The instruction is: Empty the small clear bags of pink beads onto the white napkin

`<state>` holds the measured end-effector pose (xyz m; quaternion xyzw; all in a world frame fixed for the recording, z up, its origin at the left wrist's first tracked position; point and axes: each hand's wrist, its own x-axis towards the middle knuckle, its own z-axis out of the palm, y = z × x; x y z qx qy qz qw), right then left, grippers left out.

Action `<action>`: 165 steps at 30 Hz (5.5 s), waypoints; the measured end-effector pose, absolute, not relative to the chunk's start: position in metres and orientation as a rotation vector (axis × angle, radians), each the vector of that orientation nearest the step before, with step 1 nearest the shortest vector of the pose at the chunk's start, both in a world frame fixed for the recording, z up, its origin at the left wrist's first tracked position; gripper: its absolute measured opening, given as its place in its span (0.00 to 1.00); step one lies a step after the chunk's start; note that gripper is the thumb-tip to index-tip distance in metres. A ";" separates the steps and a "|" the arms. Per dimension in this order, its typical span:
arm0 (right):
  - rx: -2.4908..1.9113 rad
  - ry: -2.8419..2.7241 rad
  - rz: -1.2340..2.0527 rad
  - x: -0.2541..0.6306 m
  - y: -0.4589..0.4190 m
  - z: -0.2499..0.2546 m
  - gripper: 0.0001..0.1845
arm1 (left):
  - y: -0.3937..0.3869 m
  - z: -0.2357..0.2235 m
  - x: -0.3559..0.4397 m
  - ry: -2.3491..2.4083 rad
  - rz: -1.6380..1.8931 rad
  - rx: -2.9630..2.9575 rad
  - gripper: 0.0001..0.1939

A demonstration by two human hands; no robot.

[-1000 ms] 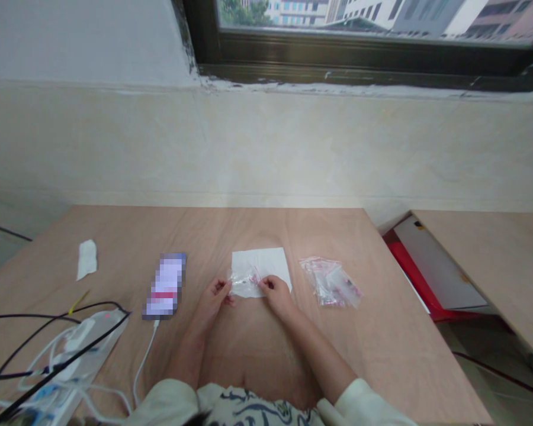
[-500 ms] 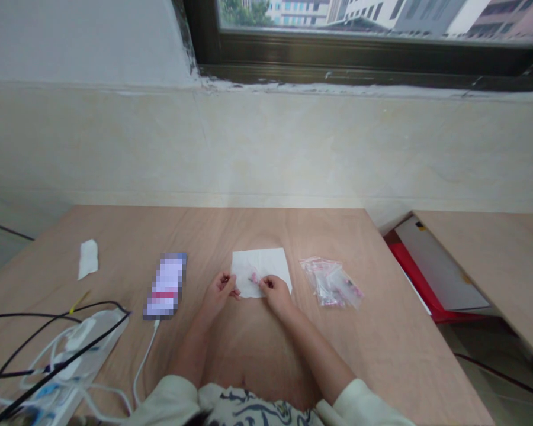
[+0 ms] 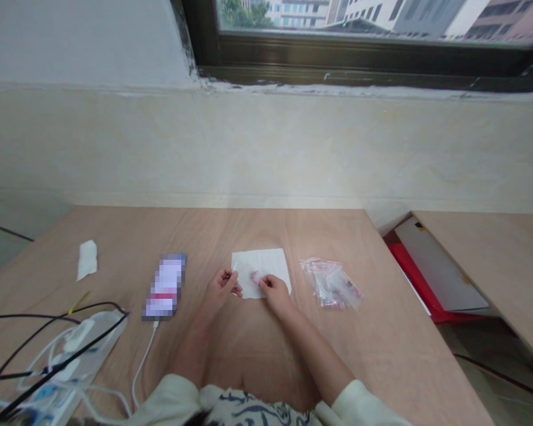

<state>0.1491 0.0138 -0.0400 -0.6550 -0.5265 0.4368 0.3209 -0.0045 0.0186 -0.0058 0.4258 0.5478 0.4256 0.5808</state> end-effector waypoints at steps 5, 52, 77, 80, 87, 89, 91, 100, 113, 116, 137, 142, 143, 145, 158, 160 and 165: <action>-1.725 -1.368 1.145 0.149 0.014 -0.041 0.10 | 0.020 0.001 -0.001 1.264 0.982 1.006 0.15; -1.513 -1.436 0.948 0.183 -0.023 0.039 0.10 | 0.004 0.026 0.000 1.122 0.673 1.459 0.08; -1.484 -1.345 1.150 0.172 -0.027 0.021 0.10 | -0.004 0.032 0.014 1.196 0.655 1.747 0.10; -1.484 -1.333 1.133 0.171 -0.026 0.023 0.10 | -0.006 0.033 0.017 1.139 0.617 1.734 0.10; -1.301 -1.169 1.377 0.170 -0.027 0.021 0.12 | -0.005 0.034 0.019 1.169 0.642 1.783 0.10; -1.271 -1.098 1.404 0.171 -0.027 0.020 0.13 | -0.005 0.032 0.019 1.154 0.624 1.776 0.10; -1.272 -1.059 1.396 0.172 -0.026 0.020 0.13 | -0.005 0.030 0.017 1.161 0.618 1.747 0.10; -1.277 -1.021 1.408 0.172 -0.025 0.016 0.15 | -0.002 0.025 0.013 1.193 0.678 1.642 0.10; -1.313 -1.046 1.402 0.166 -0.021 0.019 0.15 | -0.006 0.021 0.013 1.194 0.656 1.592 0.11; -1.303 -1.011 1.488 0.165 -0.022 0.013 0.15 | -0.005 0.019 0.009 1.196 0.685 1.550 0.11; -1.977 -1.175 0.219 0.252 -0.006 0.011 0.19 | 0.082 -0.019 -0.006 1.527 1.040 1.401 0.12; -2.371 -1.274 0.232 0.298 -0.019 -0.010 0.23 | 0.120 -0.025 -0.006 1.694 0.994 1.517 0.14; -2.370 -1.283 0.283 0.301 -0.022 -0.015 0.23 | 0.120 -0.025 -0.007 1.725 0.988 1.554 0.14; -2.321 -1.275 0.336 0.304 -0.029 -0.023 0.21 | 0.116 -0.024 -0.010 1.775 0.982 1.618 0.17; -2.294 -1.072 0.381 0.305 -0.040 0.009 0.22 | 0.090 -0.023 -0.009 1.759 0.407 2.092 0.16; -2.318 -0.999 0.293 0.306 -0.042 0.020 0.24 | 0.087 -0.016 -0.011 1.760 0.452 2.077 0.17; -2.100 -0.857 0.246 0.282 -0.048 0.058 0.21 | 0.060 0.023 -0.001 1.418 0.737 1.998 0.13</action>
